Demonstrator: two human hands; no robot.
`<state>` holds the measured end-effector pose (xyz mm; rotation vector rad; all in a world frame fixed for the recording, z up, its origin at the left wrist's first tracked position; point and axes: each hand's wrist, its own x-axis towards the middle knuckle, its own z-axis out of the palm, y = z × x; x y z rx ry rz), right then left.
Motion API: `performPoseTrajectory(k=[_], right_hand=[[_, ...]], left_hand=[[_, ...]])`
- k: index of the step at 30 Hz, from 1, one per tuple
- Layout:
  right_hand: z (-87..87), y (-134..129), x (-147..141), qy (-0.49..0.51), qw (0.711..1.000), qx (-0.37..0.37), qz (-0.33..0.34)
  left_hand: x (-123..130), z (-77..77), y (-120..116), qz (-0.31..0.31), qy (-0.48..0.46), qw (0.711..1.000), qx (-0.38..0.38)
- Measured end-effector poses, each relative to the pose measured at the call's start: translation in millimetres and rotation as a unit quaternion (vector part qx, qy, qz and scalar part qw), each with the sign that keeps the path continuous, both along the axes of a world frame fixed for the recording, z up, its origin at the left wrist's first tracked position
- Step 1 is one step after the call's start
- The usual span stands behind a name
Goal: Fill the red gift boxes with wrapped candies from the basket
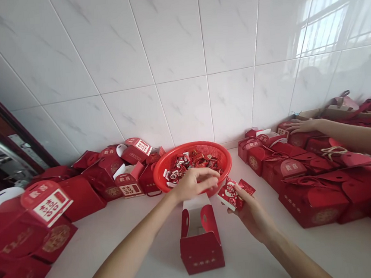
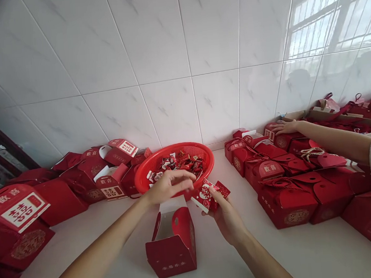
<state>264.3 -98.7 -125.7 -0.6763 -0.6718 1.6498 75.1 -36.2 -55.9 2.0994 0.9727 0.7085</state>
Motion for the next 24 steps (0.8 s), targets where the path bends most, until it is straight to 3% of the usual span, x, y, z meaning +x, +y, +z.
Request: performPoseTrajectory(k=[4,8,11,16,24], right_hand=[[0.5,-3.1,-1.9,-0.032,0.999,0.013,0.034],[-0.9,-4.3,-5.2,-0.033,0.998,0.014,0.049],[-3.8,-2.9,-5.6,-0.027,0.999,0.003,0.046],[-7.6,-2.1,-3.2,-0.024,0.998,0.029,0.054],[-10.7,-2.8,-2.9,-0.034,0.996,0.031,0.076]], left_hand=[[-17.0,6.1,55.9,0.11,0.131,0.984,0.053],[-26.7,-3.6,108.7,0.119,0.238,0.963,0.035],[-25.4,-14.7,132.2,0.117,0.305,0.945,0.03],[-20.1,-26.1,145.5,0.129,0.368,0.919,0.054],[-25.0,-30.0,142.7,0.176,0.376,0.904,0.101]])
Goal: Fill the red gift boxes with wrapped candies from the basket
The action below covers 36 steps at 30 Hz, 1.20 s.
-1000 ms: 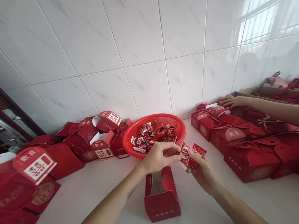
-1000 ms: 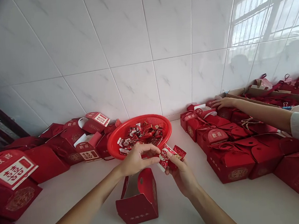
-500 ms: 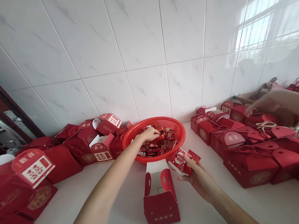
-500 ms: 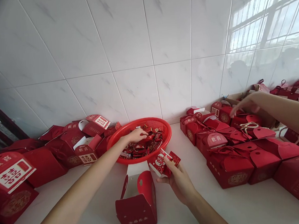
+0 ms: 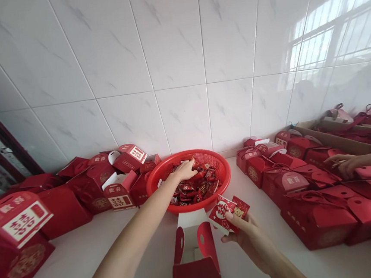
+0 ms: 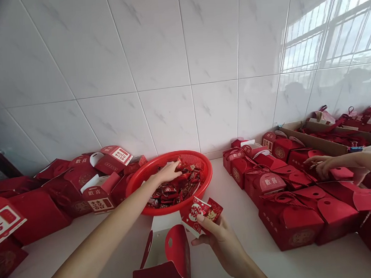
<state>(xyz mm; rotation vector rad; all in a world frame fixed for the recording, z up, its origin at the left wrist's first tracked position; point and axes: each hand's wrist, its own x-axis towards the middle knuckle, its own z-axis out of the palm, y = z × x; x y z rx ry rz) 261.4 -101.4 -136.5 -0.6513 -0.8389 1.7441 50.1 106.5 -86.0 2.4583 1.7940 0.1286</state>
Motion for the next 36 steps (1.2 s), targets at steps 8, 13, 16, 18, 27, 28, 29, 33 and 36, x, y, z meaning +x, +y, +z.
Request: performPoseTrajectory(k=[8,13,16,18,27,28,29,33,36], right_hand=[[-3.2,-0.5,-1.7,-0.01,1.0,0.001,-0.001],[-1.8,1.0,-1.0,-0.017,1.0,0.011,-0.011],[0.5,2.0,0.0,-0.025,0.999,0.018,-0.021],[1.4,2.6,0.2,-0.033,0.999,0.018,-0.027],[2.1,3.3,2.6,-0.036,0.999,0.024,-0.031],[2.3,3.3,2.8,-0.035,0.999,0.029,-0.03],[2.5,3.3,2.9,-0.033,0.998,0.033,-0.029],[3.2,3.6,2.7,-0.026,0.998,0.041,-0.037],[5.2,3.6,3.6,-0.024,0.998,0.041,-0.048]], left_hand=[[31.5,11.5,-1.1,-0.079,-0.026,0.995,0.052],[53.3,7.1,9.3,-0.107,-0.022,0.994,-0.003],[56.9,2.5,12.0,-0.1,-0.035,0.994,-0.017],[56.7,0.3,12.3,-0.094,-0.053,0.994,-0.016],[52.8,13.5,9.3,-0.107,-0.26,0.959,-0.012],[52.1,18.1,6.2,-0.11,-0.294,0.949,-0.012],[51.3,22.8,1.4,-0.117,-0.326,0.938,-0.014],[49.1,36.9,-35.1,-0.164,-0.416,0.893,-0.049],[49.1,42.3,-74.8,-0.195,-0.447,0.868,-0.096]])
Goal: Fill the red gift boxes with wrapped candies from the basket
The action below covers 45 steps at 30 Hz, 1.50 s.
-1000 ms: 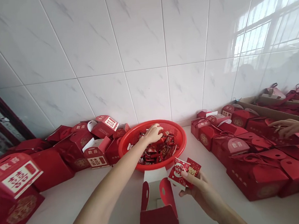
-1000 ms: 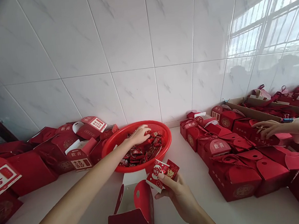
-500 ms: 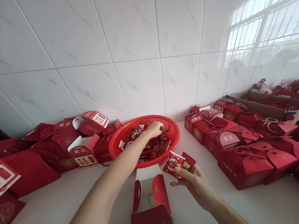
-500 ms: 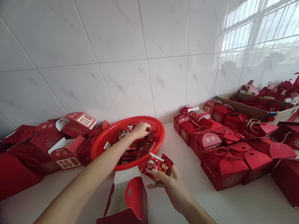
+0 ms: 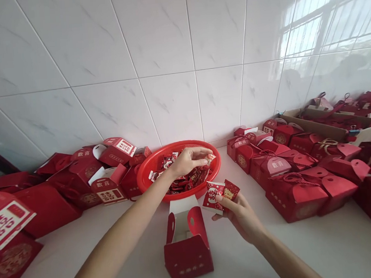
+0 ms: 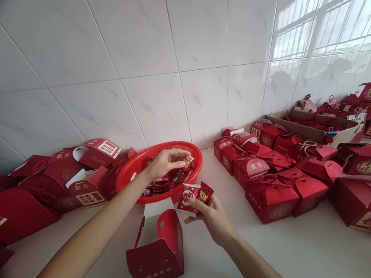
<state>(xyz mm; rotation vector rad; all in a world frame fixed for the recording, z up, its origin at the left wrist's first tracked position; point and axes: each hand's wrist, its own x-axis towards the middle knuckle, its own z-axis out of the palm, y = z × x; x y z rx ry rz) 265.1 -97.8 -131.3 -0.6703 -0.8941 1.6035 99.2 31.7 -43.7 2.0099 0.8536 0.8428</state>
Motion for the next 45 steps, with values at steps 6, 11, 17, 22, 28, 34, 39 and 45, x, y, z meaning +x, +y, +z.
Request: performPoseTrajectory(k=[6,11,17,22,28,34,39,45], right_hand=[[8.4,-0.4,4.8,0.021,1.0,0.006,-0.011],[11.5,-2.2,6.7,0.035,0.999,0.019,0.008],[9.6,-2.8,6.4,0.022,1.0,0.014,0.016],[3.3,-1.8,6.1,0.005,1.0,0.011,0.004],[4.5,-3.8,3.8,-0.002,1.0,-0.001,-0.005],[6.4,-2.9,4.3,-0.01,1.0,-0.01,-0.018],[5.9,-2.8,4.5,-0.01,1.0,-0.013,-0.02],[5.6,-4.5,4.0,-0.011,1.0,-0.004,-0.001]], left_hand=[[3.6,7.1,-62.7,-0.067,0.006,0.997,-0.035],[8.6,0.2,-75.6,-0.032,0.041,0.999,0.014],[7.4,-10.3,-72.6,-0.04,-0.002,0.998,-0.045],[7.8,-14.7,-76.8,-0.067,-0.02,0.996,-0.048],[3.8,-12.2,-80.7,-0.086,-0.021,0.994,-0.071],[-50.1,13.2,-47.0,0.074,0.097,0.993,0.004],[-101.6,15.3,-16.5,0.134,0.401,0.905,-0.044],[-98.3,-6.3,-1.6,0.13,0.491,0.859,-0.069]])
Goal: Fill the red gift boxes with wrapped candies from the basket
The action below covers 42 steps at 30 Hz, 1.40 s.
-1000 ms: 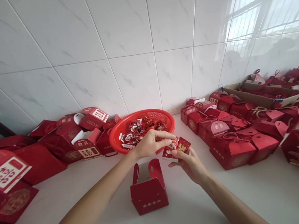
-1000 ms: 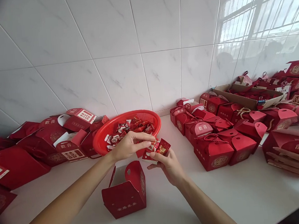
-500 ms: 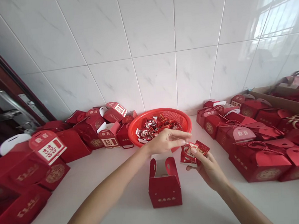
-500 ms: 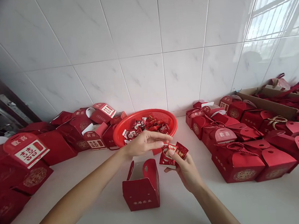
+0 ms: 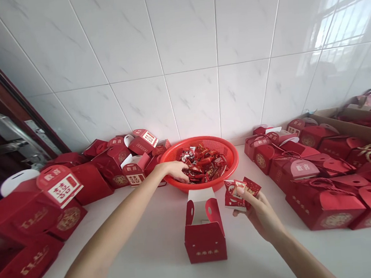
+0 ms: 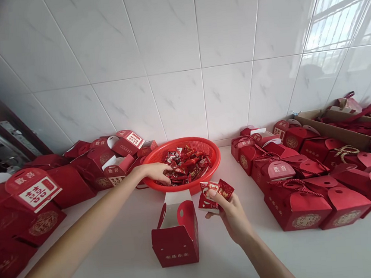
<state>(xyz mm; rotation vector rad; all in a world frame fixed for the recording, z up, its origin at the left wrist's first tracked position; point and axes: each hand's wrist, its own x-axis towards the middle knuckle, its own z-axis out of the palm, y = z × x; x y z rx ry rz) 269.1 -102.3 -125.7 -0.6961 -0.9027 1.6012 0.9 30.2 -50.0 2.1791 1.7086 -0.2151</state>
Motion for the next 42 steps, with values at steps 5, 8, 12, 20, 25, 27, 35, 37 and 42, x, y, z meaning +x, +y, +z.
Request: performPoseTrajectory(k=[5,8,12,20,25,27,35,37,42], right_hand=[[-0.9,-0.5,0.6,-0.009,1.0,0.009,0.006],[-2.0,-0.7,0.3,-0.013,1.0,0.015,0.014],[-2.5,-0.9,-1.2,-0.02,0.999,0.02,0.017],[0.0,-1.5,-1.7,-0.025,0.999,0.023,0.021],[-0.3,-1.9,-1.6,-0.033,0.999,0.024,0.024],[-0.9,-1.5,-1.9,-0.037,0.999,0.023,0.023],[-6.5,-0.3,-2.7,-0.055,0.998,0.031,0.023],[-7.1,-0.3,-2.9,-0.058,0.998,0.032,0.023],[-8.0,1.5,-2.7,-0.053,0.998,0.03,0.025]], left_hand=[[17.9,2.4,10.0,-0.026,0.009,0.999,-0.017],[23.6,6.3,18.7,-0.034,-0.001,0.999,-0.018],[29.4,-0.2,32.9,-0.028,-0.023,0.999,0.032],[30.5,-22.9,47.3,-0.066,-0.073,0.995,0.029],[27.7,-25.7,50.2,-0.069,-0.125,0.99,0.024],[29.0,-26.8,50.5,-0.068,-0.139,0.988,0.027],[35.7,-34.9,49.6,-0.057,-0.147,0.986,0.054],[36.0,-33.5,47.4,-0.057,-0.156,0.985,0.055],[36.3,-19.9,40.6,-0.04,-0.253,0.96,0.113]])
